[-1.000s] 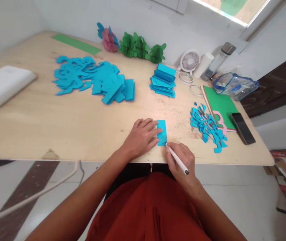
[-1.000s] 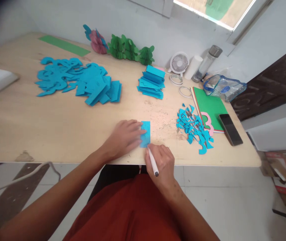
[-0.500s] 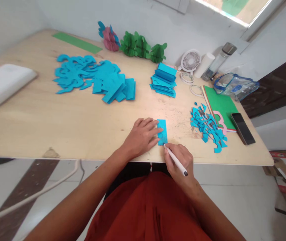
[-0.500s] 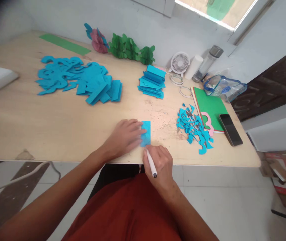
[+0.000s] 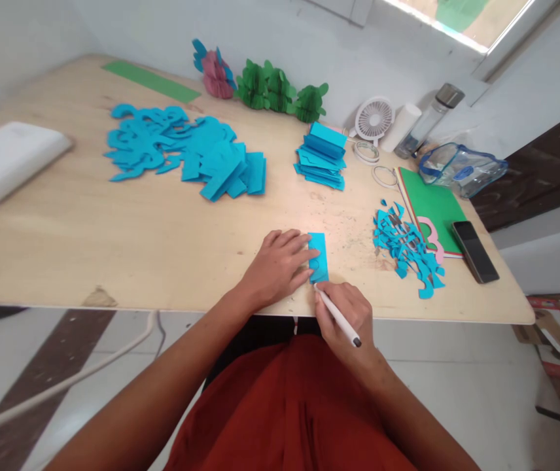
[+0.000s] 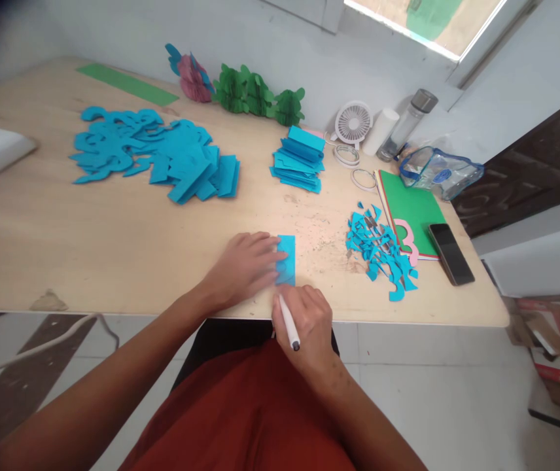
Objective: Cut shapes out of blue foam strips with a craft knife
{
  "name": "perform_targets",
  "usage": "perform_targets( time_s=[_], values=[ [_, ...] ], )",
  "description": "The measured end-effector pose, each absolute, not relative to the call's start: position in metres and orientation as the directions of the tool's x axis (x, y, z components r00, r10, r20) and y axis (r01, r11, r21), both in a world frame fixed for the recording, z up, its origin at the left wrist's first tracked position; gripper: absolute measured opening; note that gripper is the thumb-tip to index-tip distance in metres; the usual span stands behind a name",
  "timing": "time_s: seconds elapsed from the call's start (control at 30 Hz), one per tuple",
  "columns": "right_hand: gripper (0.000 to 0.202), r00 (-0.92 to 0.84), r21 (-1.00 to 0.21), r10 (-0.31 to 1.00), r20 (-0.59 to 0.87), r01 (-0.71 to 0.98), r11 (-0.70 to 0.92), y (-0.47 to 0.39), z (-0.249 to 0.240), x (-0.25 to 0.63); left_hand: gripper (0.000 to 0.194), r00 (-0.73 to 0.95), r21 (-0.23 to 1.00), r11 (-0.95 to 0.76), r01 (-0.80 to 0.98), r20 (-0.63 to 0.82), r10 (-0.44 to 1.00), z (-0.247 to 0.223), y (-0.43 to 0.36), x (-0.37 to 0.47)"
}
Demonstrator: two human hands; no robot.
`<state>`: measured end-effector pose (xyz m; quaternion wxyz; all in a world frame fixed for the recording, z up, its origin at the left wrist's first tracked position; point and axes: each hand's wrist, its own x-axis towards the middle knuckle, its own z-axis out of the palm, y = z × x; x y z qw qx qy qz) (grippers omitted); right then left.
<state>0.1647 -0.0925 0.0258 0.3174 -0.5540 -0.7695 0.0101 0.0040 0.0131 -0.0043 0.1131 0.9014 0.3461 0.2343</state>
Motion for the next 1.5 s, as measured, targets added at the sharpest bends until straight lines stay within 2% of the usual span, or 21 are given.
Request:
perform_targets(
  time_s=[0.43, 0.67, 0.87, 1.5],
  values=[
    [0.018, -0.165, -0.415, 0.864, 0.475, 0.824, 0.386, -0.0920, 0.0252, 0.1607, 0.029, 0.652, 0.367, -0.730, 0.576, 0.333, 0.682, -0.0034, 0.0125, 0.0045],
    [0.016, 0.031, -0.626, 0.910, 0.413, 0.735, 0.260, -0.0945, 0.0306, 0.1647, 0.030, 0.659, 0.371, -0.734, 0.568, 0.329, 0.676, -0.0025, 0.0130, 0.0039],
    [0.012, 0.165, -0.773, 0.944, 0.287, 0.622, 0.127, -0.0938, 0.0270, 0.1656, 0.031, 0.666, 0.371, -0.737, 0.566, 0.322, 0.673, -0.0012, 0.0134, 0.0033],
    [0.019, 0.113, -0.741, 0.956, 0.272, 0.659, 0.133, -0.0891, 0.0276, 0.1619, 0.034, 0.669, 0.364, -0.733, 0.575, 0.306, 0.677, -0.0012, 0.0130, 0.0033]
  ],
)
